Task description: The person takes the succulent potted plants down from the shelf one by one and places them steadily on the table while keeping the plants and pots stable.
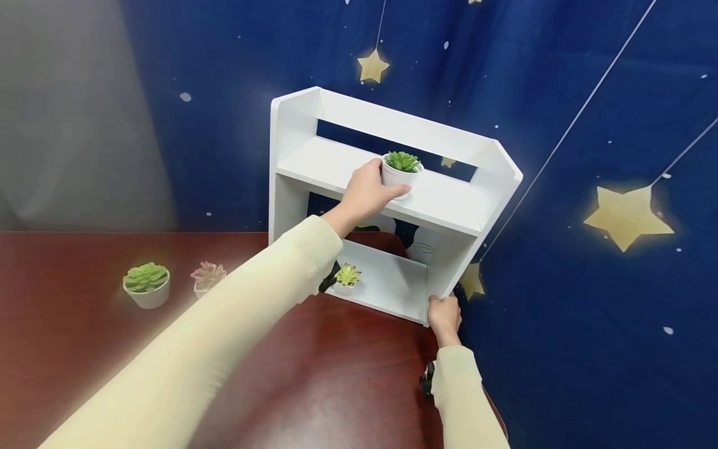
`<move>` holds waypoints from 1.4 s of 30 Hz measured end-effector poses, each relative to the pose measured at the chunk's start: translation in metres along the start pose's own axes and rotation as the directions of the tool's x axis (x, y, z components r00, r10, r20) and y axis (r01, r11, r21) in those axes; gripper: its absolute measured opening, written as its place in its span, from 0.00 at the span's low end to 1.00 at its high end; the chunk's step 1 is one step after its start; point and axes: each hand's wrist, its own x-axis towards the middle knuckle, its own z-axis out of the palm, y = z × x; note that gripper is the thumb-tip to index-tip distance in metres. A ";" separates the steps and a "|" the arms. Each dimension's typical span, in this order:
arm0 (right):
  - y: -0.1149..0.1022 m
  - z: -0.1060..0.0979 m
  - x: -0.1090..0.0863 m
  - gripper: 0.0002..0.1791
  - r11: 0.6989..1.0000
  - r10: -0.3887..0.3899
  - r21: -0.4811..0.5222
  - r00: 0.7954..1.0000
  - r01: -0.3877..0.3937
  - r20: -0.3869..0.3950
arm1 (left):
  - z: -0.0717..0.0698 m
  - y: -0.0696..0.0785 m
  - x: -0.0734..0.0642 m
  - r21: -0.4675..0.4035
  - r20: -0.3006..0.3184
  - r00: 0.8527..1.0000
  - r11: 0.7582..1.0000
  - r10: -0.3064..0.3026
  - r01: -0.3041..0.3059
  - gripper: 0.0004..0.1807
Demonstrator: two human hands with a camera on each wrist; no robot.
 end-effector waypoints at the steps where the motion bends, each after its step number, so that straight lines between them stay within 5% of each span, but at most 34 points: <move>1: 0.000 0.000 0.000 0.27 1.000 -0.003 0.000 1.000 0.003 -0.005 | 0.000 0.000 -0.001 -0.017 -0.006 1.000 1.000 0.004 -0.004 0.42; 13: 0.000 -0.003 -0.003 0.27 1.000 -0.011 0.007 0.999 0.011 0.044 | -0.014 -0.018 -0.019 -0.252 -0.054 0.994 0.962 0.094 -0.105 0.36; 31: -0.002 -0.005 -0.004 0.27 1.000 -0.005 -0.003 0.999 0.005 0.051 | -0.039 -0.037 -0.067 -0.240 -0.141 0.982 0.958 0.125 -0.156 0.31; 37: -0.001 -0.003 -0.002 0.27 1.000 0.002 0.001 0.999 -0.002 0.048 | -0.056 -0.064 -0.078 -0.219 -0.113 0.983 0.961 0.145 -0.167 0.34; 42: 0.001 -0.003 -0.001 0.27 1.000 0.007 -0.005 0.999 -0.007 0.043 | -0.069 -0.093 -0.081 -0.238 -0.080 0.992 0.964 0.102 -0.119 0.35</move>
